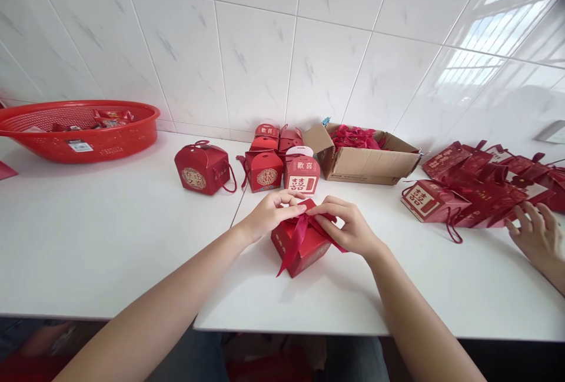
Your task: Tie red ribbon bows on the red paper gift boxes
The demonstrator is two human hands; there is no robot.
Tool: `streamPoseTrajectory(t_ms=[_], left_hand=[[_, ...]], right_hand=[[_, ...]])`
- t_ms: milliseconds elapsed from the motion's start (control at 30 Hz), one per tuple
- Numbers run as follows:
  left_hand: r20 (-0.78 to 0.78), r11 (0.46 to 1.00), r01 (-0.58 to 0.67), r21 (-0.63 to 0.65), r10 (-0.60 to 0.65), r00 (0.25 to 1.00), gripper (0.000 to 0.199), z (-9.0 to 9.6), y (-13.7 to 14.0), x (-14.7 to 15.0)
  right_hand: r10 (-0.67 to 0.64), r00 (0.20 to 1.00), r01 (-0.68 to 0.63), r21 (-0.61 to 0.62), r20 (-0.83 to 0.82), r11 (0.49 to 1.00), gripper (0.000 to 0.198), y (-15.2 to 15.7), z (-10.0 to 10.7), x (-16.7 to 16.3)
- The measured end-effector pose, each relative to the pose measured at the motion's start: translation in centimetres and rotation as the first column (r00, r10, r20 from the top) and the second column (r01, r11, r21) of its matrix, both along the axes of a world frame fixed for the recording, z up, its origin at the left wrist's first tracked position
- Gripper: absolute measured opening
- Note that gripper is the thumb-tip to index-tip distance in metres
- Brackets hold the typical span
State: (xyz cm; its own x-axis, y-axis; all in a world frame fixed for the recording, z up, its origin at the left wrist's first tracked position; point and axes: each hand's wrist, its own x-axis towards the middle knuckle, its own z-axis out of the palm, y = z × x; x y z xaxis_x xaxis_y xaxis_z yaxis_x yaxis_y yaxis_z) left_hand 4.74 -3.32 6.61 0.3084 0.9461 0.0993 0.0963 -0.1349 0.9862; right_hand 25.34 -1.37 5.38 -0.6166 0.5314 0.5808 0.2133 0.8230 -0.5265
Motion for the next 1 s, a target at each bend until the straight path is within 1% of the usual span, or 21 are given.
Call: streamPoseTrajectory(t_ms=[200,333,433,533,633,767,833,900,933,1000], left_hand=[[-0.073,0.998,-0.061,0.031,0.063,0.995,0.034,-0.4,0.3,0.0],[-0.072,0.995,-0.08,0.063,0.085,0.994,0.033,-0.8,0.5,0.0],[-0.1,0.992,-0.093,0.087,0.101,0.99,0.034,-0.8,0.6,-0.2],[-0.126,0.989,-0.103,0.104,0.116,0.985,0.032,-0.6,0.7,-0.3],[-0.088,0.993,-0.092,0.077,0.098,0.991,0.032,-0.4,0.7,-0.4],[0.043,0.998,-0.057,-0.027,0.058,0.997,0.035,-0.4,0.8,-0.4],[0.089,0.997,-0.05,-0.066,0.056,0.994,0.041,-0.5,0.9,-0.5],[0.127,0.996,-0.047,-0.08,0.057,0.99,0.046,-0.7,1.0,-0.5],[0.148,0.995,-0.045,-0.086,0.057,0.987,0.048,-0.8,1.1,-0.5],[0.192,0.993,-0.025,-0.118,0.048,0.98,0.045,-1.0,1.1,-0.5]], right_hand=[[0.069,0.994,-0.066,-0.048,0.079,0.997,0.03,0.1,0.0,0.5],[0.148,0.98,-0.141,-0.064,0.133,0.988,0.034,0.2,0.3,0.9],[0.194,0.965,-0.18,-0.089,0.176,0.98,0.036,0.3,0.7,1.2],[0.206,0.958,-0.189,-0.101,0.2,0.977,0.036,0.2,0.9,1.5],[0.163,0.975,-0.142,-0.137,0.151,0.98,0.033,0.1,0.9,1.5],[-0.004,1.0,-0.001,-0.257,-0.02,0.966,0.032,0.0,0.8,1.4],[-0.098,0.99,0.064,-0.299,-0.098,0.952,0.031,0.0,0.7,1.5],[-0.16,0.974,0.104,-0.31,-0.16,0.945,0.034,0.2,0.8,1.6],[-0.164,0.97,0.102,-0.308,-0.181,0.946,0.037,0.2,0.8,1.7],[-0.101,0.979,0.046,-0.289,-0.178,0.956,0.04,0.3,0.9,1.6]])
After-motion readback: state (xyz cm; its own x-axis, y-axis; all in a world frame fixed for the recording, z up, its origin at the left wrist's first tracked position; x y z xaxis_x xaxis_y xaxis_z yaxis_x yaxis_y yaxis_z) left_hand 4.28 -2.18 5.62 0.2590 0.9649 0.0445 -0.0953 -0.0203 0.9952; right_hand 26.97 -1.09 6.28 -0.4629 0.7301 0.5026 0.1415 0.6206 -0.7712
